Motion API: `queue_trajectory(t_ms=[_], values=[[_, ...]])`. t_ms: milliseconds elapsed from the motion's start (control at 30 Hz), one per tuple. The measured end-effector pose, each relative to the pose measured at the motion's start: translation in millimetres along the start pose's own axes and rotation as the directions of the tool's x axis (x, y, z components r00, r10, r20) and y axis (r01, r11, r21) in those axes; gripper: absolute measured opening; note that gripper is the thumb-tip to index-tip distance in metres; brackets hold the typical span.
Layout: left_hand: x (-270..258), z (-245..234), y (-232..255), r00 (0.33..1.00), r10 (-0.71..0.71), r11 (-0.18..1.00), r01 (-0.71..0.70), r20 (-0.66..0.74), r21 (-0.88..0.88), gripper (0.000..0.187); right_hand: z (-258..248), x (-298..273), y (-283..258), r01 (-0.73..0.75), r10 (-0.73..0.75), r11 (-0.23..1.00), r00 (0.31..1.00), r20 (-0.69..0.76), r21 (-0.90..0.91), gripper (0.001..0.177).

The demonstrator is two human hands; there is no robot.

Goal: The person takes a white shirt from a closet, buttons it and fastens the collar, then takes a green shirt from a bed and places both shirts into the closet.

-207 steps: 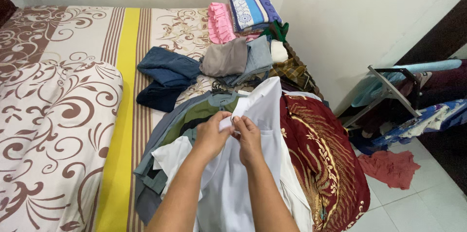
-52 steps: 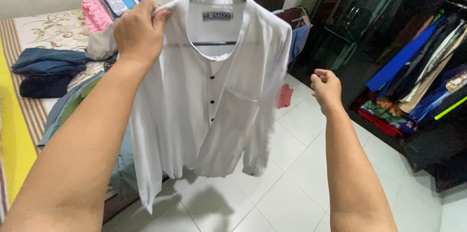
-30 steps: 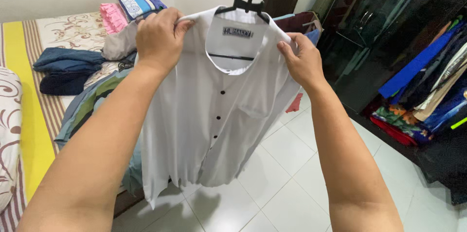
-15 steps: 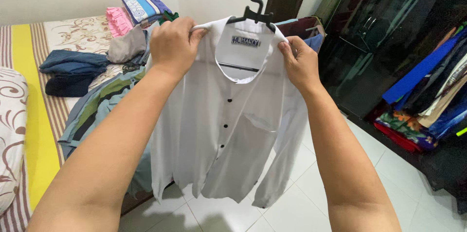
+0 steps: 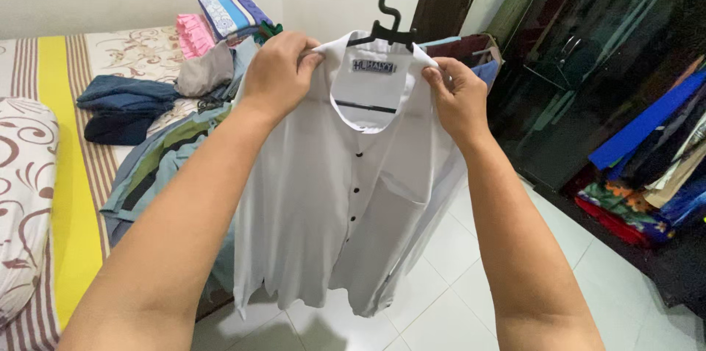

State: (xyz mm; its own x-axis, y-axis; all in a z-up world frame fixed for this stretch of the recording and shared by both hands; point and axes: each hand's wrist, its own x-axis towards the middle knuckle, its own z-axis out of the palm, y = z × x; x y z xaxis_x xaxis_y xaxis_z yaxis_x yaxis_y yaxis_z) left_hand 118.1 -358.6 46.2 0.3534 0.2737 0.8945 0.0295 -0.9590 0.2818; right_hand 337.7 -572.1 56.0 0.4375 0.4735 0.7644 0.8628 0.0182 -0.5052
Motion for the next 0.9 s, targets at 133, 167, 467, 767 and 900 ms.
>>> queue_trajectory(t_ms=[133, 167, 467, 767, 900], values=[[-3.0, -3.3, -5.5, 0.999, -0.001, 0.999, 0.002, -0.044, 0.034, 0.014, 0.6, 3.6, 12.0, 0.052, -0.054, 0.996, 0.998, -0.029, -0.068, 0.023], [-2.7, -4.4, -7.2, 0.999, -0.004, 0.999, 0.006, -0.043, 0.046, 0.015, 3.4, 3.4, 14.0, 0.045, -0.047, 0.998, 0.998, -0.035, -0.049, 0.023], [-0.5, -9.5, -4.5, 0.987, 0.020, 0.966, 0.022, -0.159, 0.256, 0.015, 21.8, -3.7, 9.1, 0.001, -0.001, 1.000, 1.000, -0.031, 0.015, 0.024], [-3.4, -6.7, -9.5, 0.965, 0.200, 0.933, -0.135, -0.168, 0.335, 0.034, 23.6, 6.7, 14.3, 0.033, -0.027, 0.995, 0.998, -0.061, 0.099, 0.023], [-12.1, -20.1, -34.7, 0.996, 0.032, 0.979, -0.014, -0.086, 0.202, 0.074, 12.7, 15.6, 22.2, -0.065, 0.069, 0.994, 0.996, -0.051, 0.086, 0.023]])
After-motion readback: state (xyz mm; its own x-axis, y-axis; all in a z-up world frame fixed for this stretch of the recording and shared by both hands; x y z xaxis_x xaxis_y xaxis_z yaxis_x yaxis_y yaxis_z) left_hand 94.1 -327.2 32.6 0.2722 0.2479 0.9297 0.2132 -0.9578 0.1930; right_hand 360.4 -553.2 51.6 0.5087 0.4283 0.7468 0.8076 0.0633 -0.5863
